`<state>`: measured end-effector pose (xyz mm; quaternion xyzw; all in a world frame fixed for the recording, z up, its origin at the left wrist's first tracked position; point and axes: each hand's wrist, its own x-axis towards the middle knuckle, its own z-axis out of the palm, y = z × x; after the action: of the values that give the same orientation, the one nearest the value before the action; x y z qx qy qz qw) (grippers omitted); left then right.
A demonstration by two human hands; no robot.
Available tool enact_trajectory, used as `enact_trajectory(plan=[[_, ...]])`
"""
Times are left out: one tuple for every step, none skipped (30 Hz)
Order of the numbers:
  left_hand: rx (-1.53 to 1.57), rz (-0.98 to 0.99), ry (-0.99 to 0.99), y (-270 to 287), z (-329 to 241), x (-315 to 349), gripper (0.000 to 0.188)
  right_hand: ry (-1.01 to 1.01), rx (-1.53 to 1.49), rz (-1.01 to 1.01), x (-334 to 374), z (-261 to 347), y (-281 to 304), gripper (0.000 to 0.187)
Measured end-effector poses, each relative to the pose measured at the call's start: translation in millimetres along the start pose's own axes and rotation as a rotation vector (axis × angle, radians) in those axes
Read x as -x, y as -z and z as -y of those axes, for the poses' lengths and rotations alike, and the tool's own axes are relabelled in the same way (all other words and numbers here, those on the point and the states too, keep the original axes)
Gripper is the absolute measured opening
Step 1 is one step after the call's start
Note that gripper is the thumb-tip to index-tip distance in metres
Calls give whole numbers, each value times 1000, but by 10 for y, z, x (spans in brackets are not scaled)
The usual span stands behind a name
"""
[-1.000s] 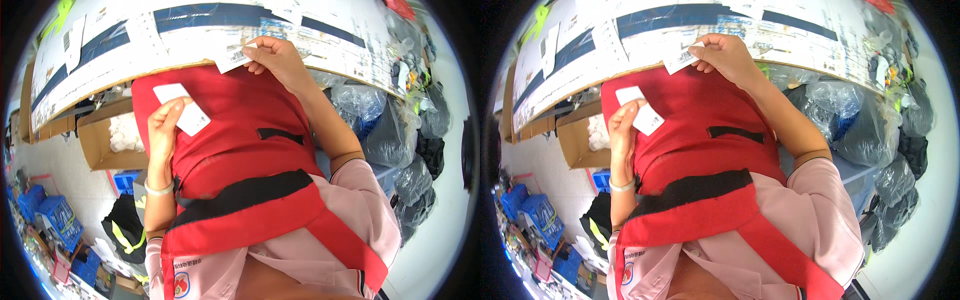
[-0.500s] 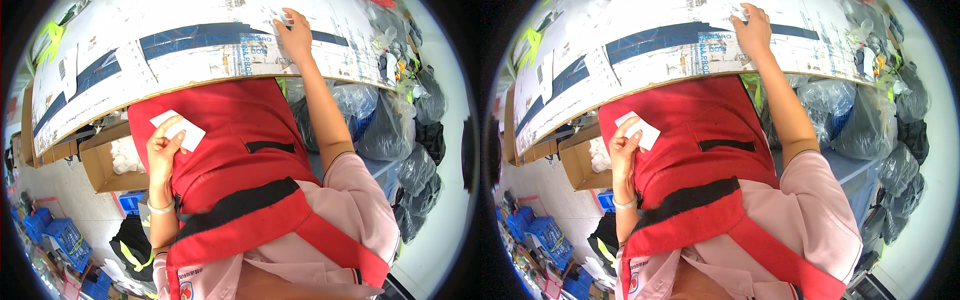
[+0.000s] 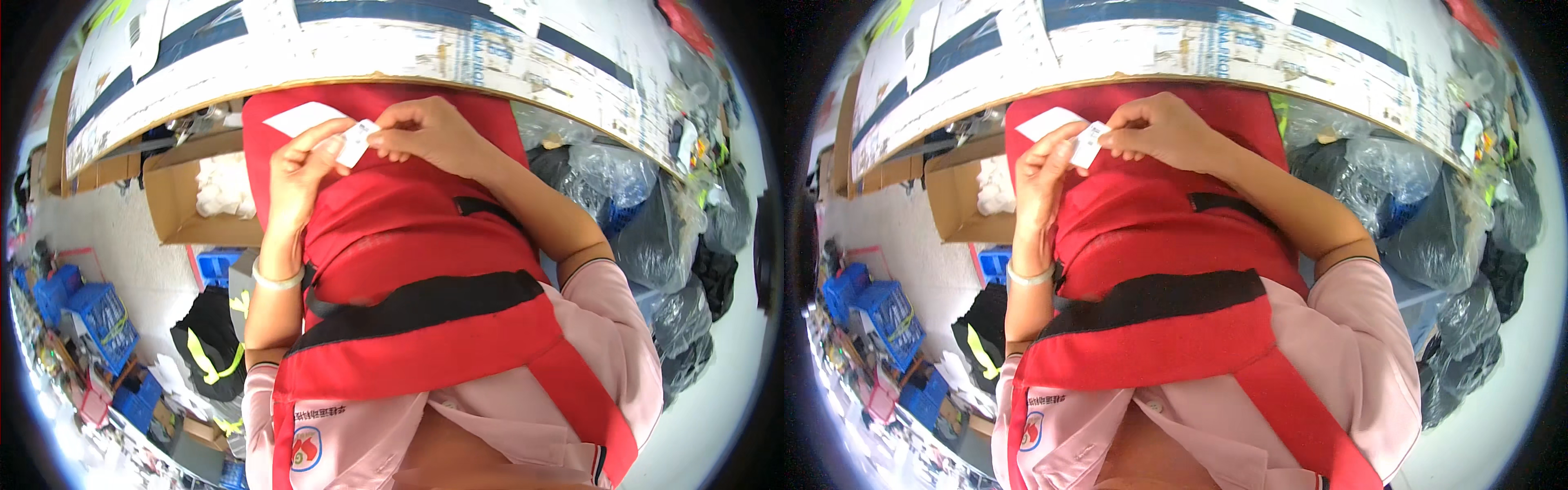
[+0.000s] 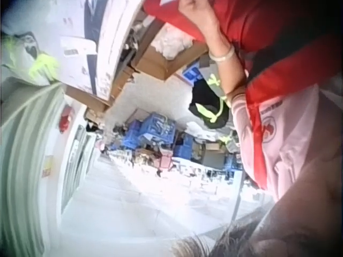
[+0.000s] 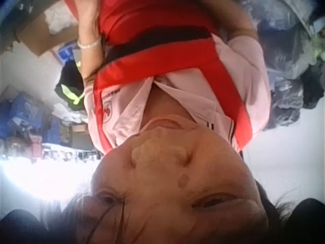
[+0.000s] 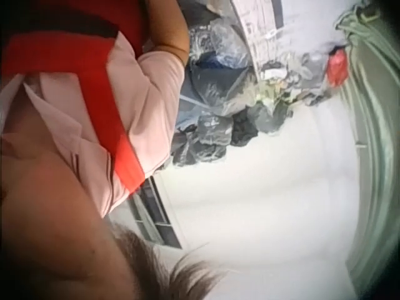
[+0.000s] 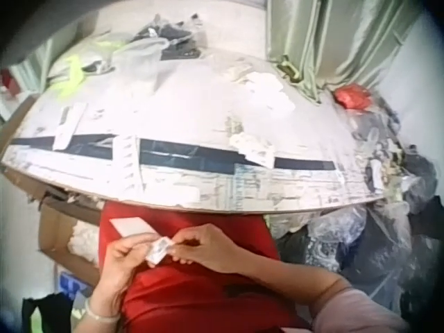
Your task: Peeling and preparing barcodes and logistics labels from a sheet at a workbench.
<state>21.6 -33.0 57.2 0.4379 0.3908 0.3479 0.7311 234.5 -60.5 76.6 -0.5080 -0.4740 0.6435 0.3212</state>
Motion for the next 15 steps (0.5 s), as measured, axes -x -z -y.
enact_trajectory(plan=[[-16, 8, 8, 22, 21, 21, 23, 1, -7, 22, -16, -16, -34, 19], [-32, 17, 16, 41, 31, 47, 25, 19, -33, -21, -33, -31, -75, 20], [-41, -8, 30, 4, 42, 37, 25, 33, -52, -80, -35, -48, -82, 20], [-38, -10, 29, 14, 39, 38, 25, 31, -49, -78, -45, -87, -99, 20], [-74, -9, 40, 23, 33, 36, 22, 25, -54, -56, -54, -143, -119, 18], [-110, -3, 50, 24, 24, 20, 19, 20, -58, -40, -63, -151, -128, 15], [-106, 3, 46, 30, 4, 20, 19, 21, -52, -46, -64, -130, -138, 15], [-197, -1, 70, 45, -26, 45, 17, 111, 3, -114, -60, -85, -172, 13], [-284, 1, 88, 64, -40, 47, 16, 201, 66, -188, -74, -48, -187, 12], [-272, 29, 75, 59, -30, 29, 16, 201, 87, -214, -76, -24, -146, 12], [-301, 41, 90, 78, -9, 34, 16, 217, 157, -171, -88, -12, -114, 10], [-332, 56, 105, 71, 1, 30, 15, 231, 226, -132, -95, -2, -76, 9], [-325, 86, 91, 65, 7, 23, 15, 255, 230, -107, -127, -34, -66, 9], [-307, 88, 96, 54, 13, 14, 16, 265, 293, -88, -113, -21, -30, 10], [-292, 77, 105, 65, 17, 28, 16, 244, 307, -52, -103, 24, -28, 10]])
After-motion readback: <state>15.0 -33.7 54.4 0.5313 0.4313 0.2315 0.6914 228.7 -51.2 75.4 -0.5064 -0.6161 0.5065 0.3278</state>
